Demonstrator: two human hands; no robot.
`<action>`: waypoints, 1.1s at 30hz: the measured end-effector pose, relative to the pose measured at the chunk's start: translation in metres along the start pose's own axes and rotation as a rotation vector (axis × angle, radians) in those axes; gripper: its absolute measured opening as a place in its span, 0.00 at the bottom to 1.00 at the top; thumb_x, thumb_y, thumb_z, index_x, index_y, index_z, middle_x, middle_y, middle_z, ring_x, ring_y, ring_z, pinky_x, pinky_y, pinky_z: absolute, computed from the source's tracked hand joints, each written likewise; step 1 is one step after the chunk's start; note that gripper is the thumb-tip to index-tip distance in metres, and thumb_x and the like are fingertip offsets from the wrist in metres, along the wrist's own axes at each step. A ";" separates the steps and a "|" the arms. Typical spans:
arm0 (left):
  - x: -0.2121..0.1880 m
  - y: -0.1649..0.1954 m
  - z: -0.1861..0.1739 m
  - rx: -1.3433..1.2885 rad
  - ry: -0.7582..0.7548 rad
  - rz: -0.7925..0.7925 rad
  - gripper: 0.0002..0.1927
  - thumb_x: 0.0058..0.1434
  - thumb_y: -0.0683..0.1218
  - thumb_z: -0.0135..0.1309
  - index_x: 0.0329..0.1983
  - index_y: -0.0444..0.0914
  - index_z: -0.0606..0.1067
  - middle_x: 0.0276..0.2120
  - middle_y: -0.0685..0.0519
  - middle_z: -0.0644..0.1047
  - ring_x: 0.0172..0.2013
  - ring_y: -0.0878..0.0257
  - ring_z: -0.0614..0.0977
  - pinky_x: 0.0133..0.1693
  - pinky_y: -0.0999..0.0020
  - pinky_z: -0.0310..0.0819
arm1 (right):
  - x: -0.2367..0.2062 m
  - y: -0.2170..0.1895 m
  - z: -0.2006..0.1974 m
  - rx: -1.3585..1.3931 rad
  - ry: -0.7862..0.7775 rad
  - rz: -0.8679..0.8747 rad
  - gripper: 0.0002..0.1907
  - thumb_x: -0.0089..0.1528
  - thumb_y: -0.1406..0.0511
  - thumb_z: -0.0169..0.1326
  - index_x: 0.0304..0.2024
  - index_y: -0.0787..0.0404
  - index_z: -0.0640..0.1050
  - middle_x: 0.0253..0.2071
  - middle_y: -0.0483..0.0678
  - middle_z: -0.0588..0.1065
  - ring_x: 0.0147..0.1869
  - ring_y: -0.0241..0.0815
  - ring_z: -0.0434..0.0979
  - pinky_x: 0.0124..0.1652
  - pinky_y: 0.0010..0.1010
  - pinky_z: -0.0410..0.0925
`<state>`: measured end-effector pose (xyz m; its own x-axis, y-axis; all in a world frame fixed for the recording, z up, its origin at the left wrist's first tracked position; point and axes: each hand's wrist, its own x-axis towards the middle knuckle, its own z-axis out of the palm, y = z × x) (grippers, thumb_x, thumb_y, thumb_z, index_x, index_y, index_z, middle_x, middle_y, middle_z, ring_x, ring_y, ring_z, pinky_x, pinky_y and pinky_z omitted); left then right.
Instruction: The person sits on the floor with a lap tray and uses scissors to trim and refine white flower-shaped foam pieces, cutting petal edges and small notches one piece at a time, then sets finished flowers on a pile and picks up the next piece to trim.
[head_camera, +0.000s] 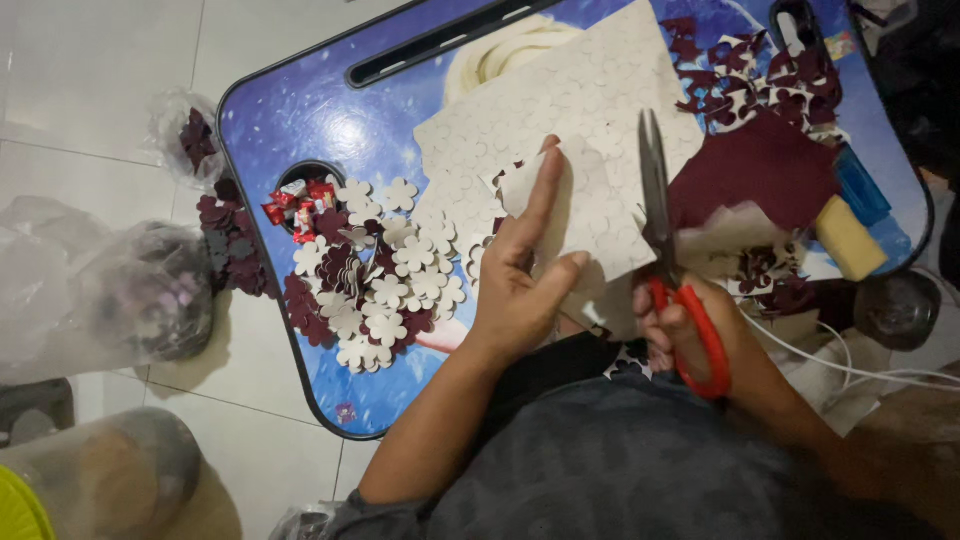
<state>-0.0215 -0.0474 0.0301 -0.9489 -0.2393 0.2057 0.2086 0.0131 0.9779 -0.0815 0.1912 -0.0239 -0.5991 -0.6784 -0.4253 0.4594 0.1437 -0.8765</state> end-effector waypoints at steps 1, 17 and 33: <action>0.000 0.000 -0.002 -0.009 0.002 -0.001 0.45 0.59 0.37 0.48 0.82 0.38 0.52 0.80 0.47 0.52 0.71 0.62 0.69 0.71 0.70 0.59 | -0.002 0.000 -0.002 -0.018 -0.014 -0.011 0.39 0.57 0.36 0.54 0.43 0.64 0.71 0.23 0.42 0.67 0.23 0.32 0.67 0.24 0.26 0.67; 0.007 -0.010 0.002 -0.183 0.201 0.031 0.35 0.73 0.36 0.39 0.82 0.39 0.47 0.76 0.44 0.51 0.72 0.59 0.52 0.75 0.66 0.47 | -0.030 -0.042 -0.001 -0.770 -0.166 0.146 0.24 0.59 0.49 0.57 0.52 0.54 0.73 0.27 0.41 0.75 0.29 0.33 0.74 0.30 0.29 0.71; 0.010 -0.035 0.007 -0.693 0.570 -0.120 0.11 0.71 0.42 0.56 0.52 0.30 0.76 0.44 0.48 0.80 0.44 0.62 0.81 0.49 0.66 0.77 | -0.026 -0.052 0.013 -0.825 -0.101 0.392 0.21 0.61 0.51 0.57 0.51 0.53 0.76 0.27 0.44 0.78 0.30 0.35 0.79 0.33 0.29 0.72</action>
<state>-0.0396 -0.0438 -0.0016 -0.7505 -0.6487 -0.1264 0.3867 -0.5860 0.7121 -0.0811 0.1923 0.0355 -0.4209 -0.5269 -0.7384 -0.0192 0.8190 -0.5735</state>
